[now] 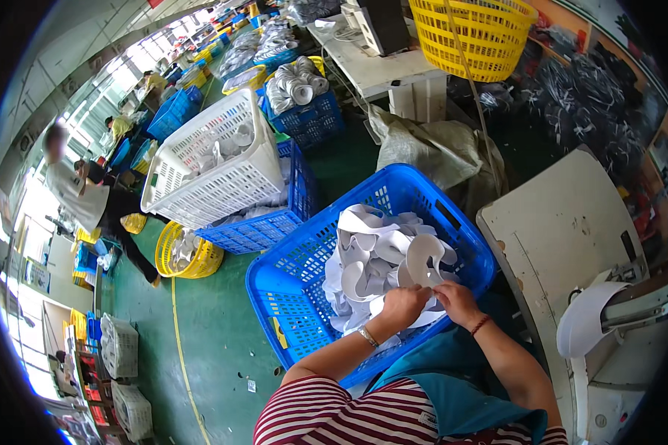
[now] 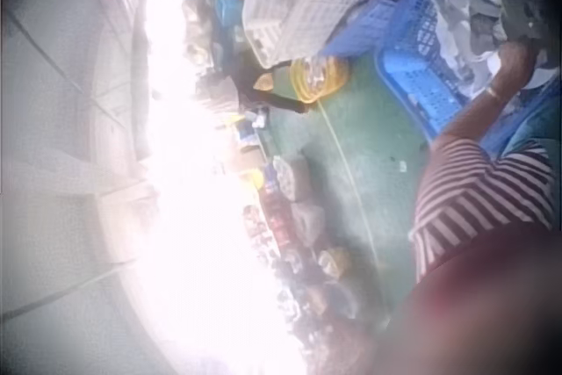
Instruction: The person bonds shoe components using a pressing machine, threads tape through the machine's feed mechanism by hand, and fits the shoe parts together.
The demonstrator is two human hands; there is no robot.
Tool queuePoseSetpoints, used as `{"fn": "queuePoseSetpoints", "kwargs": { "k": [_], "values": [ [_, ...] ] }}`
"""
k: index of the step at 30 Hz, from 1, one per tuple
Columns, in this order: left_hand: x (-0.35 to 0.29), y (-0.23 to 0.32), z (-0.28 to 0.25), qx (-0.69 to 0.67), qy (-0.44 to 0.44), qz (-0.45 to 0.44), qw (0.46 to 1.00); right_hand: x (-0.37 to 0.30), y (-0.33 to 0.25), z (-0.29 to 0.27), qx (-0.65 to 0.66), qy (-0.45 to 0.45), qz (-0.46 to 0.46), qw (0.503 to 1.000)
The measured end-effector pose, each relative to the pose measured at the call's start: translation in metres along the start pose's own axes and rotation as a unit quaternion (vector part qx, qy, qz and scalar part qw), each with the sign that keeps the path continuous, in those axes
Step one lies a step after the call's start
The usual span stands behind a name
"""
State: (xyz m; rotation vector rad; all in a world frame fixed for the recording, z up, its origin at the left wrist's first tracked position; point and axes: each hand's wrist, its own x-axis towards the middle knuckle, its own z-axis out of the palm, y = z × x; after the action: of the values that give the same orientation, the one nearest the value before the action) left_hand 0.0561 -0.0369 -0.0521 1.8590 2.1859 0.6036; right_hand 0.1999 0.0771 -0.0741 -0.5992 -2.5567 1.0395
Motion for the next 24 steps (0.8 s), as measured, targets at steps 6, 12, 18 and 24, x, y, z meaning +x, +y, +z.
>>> {"fn": "queuePoseSetpoints", "kwargs": {
  "k": [6,12,18,24],
  "values": [
    [0.02,0.006,0.0,-0.024,-0.007,0.036,0.999,0.005,0.014,-0.008,0.024,-0.027,-0.012,0.999],
    [0.025,0.001,0.001,-0.006,-0.079,0.134,0.988,0.005,0.021,-0.011,0.054,-0.03,-0.016,0.998],
    [0.019,0.012,-0.026,-0.041,0.053,0.315,0.947,-0.003,0.039,-0.008,0.021,-0.014,0.022,0.999],
    [0.028,0.015,-0.018,-0.044,0.034,0.099,0.994,0.008,0.026,0.0,-0.014,-0.018,0.029,0.999]
  ]
}}
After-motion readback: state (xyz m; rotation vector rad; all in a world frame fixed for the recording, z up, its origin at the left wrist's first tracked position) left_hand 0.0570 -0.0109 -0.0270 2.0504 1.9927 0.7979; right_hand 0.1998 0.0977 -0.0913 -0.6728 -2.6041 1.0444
